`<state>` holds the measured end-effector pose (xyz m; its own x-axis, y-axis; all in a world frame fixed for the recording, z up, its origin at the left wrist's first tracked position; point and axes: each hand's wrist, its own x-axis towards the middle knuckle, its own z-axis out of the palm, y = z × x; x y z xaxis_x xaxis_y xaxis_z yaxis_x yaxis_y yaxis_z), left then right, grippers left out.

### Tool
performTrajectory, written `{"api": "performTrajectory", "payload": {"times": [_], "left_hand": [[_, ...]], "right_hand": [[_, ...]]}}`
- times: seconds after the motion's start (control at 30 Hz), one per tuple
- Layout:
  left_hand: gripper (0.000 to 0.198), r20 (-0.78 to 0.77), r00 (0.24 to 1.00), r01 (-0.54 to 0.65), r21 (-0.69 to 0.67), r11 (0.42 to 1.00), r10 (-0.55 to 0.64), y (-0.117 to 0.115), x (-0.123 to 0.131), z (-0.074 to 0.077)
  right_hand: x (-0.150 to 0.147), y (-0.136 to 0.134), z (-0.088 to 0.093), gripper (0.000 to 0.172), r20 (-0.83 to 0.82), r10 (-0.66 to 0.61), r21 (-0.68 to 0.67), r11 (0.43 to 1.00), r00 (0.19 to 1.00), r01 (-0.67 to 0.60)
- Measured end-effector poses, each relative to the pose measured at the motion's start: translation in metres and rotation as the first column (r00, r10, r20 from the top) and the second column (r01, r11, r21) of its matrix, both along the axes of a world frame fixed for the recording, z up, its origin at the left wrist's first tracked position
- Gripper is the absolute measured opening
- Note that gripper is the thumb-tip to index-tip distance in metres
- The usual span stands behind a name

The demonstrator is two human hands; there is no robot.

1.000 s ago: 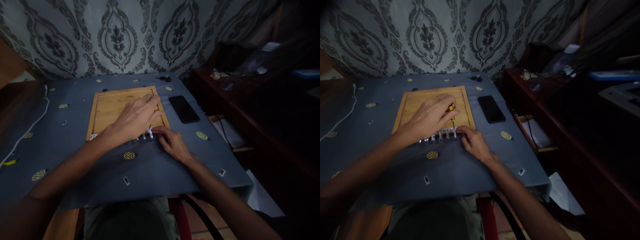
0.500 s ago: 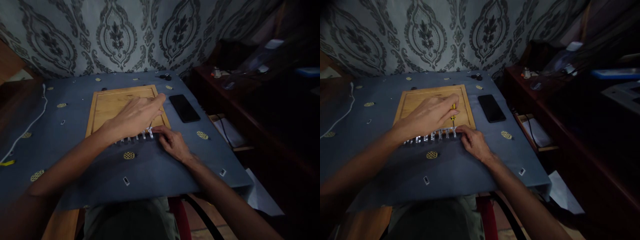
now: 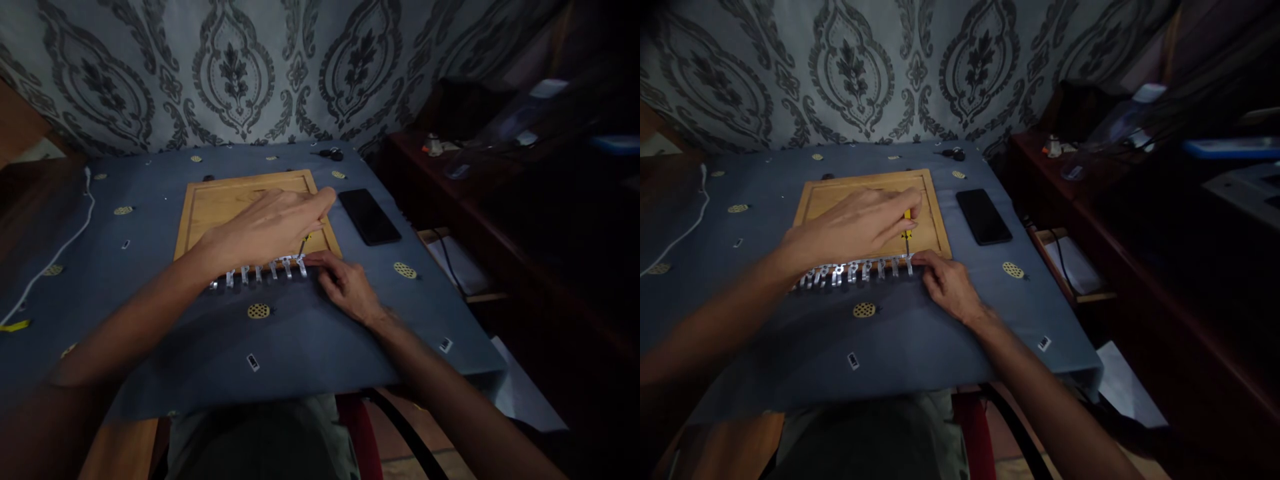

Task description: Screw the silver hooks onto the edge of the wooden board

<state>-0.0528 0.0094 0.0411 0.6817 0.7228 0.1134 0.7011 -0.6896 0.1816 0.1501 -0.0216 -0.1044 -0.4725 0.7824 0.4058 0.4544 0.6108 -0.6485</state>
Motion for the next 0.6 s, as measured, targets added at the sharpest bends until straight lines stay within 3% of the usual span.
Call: {"api": "performTrajectory", "payload": {"times": [0.17, 0.37, 0.6], "left_hand": [[0.009, -0.035, 0.998, -0.044, -0.012, 0.999, 0.043, -0.009, 0.0, 0.008], [0.009, 0.043, 0.995, -0.098, 0.086, 0.991, 0.095, -0.018, -0.006, 0.021], [0.013, -0.093, 0.989, -0.111, 0.028, 0.993, 0.114, -0.022, -0.003, 0.015]], "right_hand": [[0.0, 0.0, 0.0, 0.041, -0.001, -0.007, 0.002, 1.0, 1.0, 0.007], [0.001, 0.001, -0.001, 0.042, 0.017, -0.001, 0.014, 1.0, 1.0, 0.001], [0.0, 0.0, 0.0, 0.04, -0.003, -0.016, 0.011, 1.0, 1.0, 0.017]]}}
